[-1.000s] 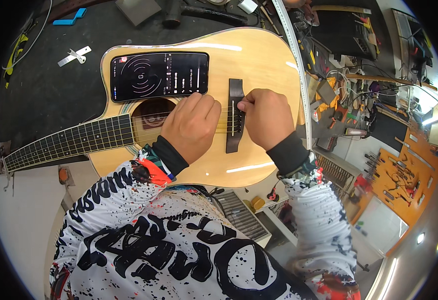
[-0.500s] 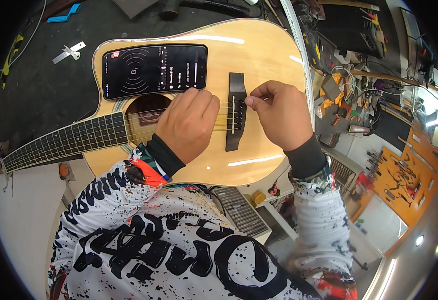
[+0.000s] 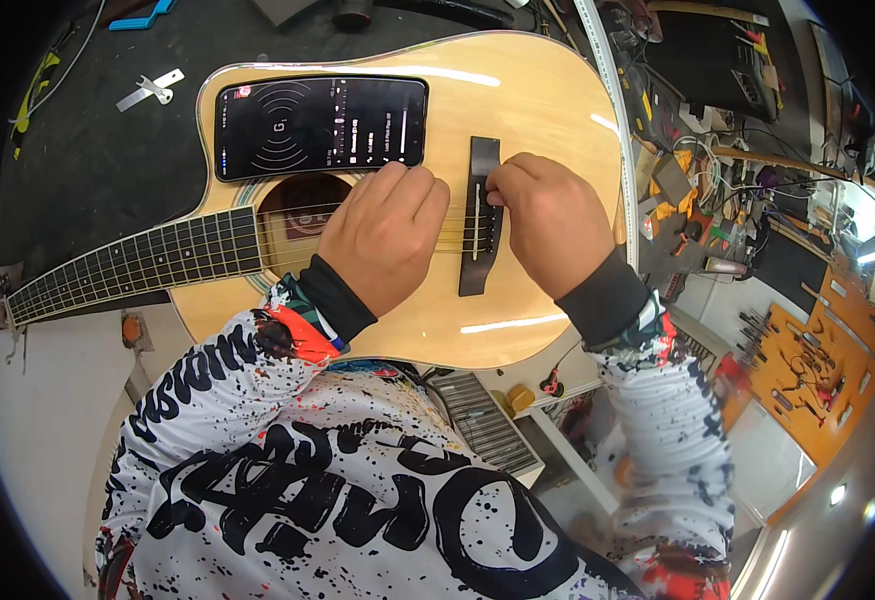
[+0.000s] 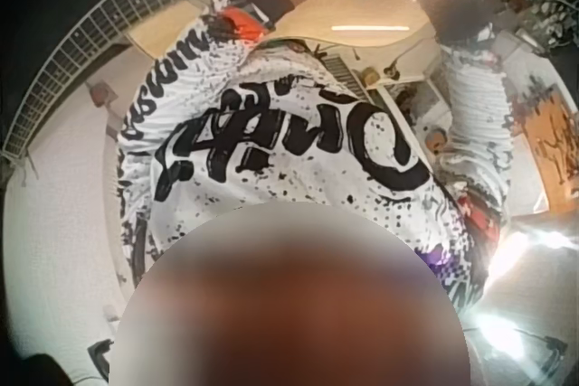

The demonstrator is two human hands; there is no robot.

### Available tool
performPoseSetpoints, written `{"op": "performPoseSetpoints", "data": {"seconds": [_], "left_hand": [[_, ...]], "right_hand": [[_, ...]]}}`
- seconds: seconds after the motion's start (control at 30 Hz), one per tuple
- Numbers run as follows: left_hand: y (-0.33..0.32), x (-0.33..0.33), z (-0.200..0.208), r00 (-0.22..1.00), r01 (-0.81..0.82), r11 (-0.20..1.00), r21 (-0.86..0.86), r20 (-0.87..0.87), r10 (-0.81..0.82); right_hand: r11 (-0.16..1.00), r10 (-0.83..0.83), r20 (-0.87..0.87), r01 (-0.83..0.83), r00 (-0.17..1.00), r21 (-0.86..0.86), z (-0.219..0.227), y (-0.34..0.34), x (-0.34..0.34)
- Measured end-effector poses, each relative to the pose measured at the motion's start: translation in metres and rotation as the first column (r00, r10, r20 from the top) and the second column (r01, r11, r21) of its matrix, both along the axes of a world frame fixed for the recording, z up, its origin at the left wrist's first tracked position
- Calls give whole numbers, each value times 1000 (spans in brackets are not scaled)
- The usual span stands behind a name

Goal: The person tunes an acoustic guitar using a smartphone tuner app placed on the guitar's body. They pluck individual strings and adjust the tuning pegs on the headstock to match the notes displayed on the phone. The person also briefly uses a brush to clean the guitar's surface.

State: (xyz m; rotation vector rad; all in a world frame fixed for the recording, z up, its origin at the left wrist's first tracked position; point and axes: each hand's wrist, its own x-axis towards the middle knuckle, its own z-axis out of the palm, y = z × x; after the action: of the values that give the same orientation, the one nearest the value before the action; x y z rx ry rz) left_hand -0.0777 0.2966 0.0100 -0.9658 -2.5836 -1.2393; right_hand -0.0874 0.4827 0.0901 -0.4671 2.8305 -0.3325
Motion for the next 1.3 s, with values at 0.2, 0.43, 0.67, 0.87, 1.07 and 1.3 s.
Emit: {"op": "performPoseSetpoints", "data": {"seconds": [0.2, 0.43, 0.67, 0.87, 1.07, 1.3], "left_hand": [[0, 0, -2, 1000, -8, 1000, -28, -18, 8], [-3, 1, 5, 999, -14, 997, -78, -46, 11], [-28, 13, 24, 992, -21, 984, -176, -130, -3], [-103, 46, 41, 993, -26, 982, -187, -119, 4], [-211, 90, 58, 986, -155, 936, -316, 3, 164], [-339, 122, 42, 935, -348, 853, -389, -79, 346]], "right_hand": [[994, -90, 134, 81, 987, 73, 7, -2, -19], [982, -169, 374, 123, 912, 142, 14, -4, -52], [958, -216, 407, 274, 887, -88, 14, 34, -41], [782, -515, 179, 545, 838, -303, 29, 51, -1], [677, -701, 44, 683, 712, -275, 20, 24, 82], [544, -823, -12, 784, 567, -299, 15, -57, 170]]}}
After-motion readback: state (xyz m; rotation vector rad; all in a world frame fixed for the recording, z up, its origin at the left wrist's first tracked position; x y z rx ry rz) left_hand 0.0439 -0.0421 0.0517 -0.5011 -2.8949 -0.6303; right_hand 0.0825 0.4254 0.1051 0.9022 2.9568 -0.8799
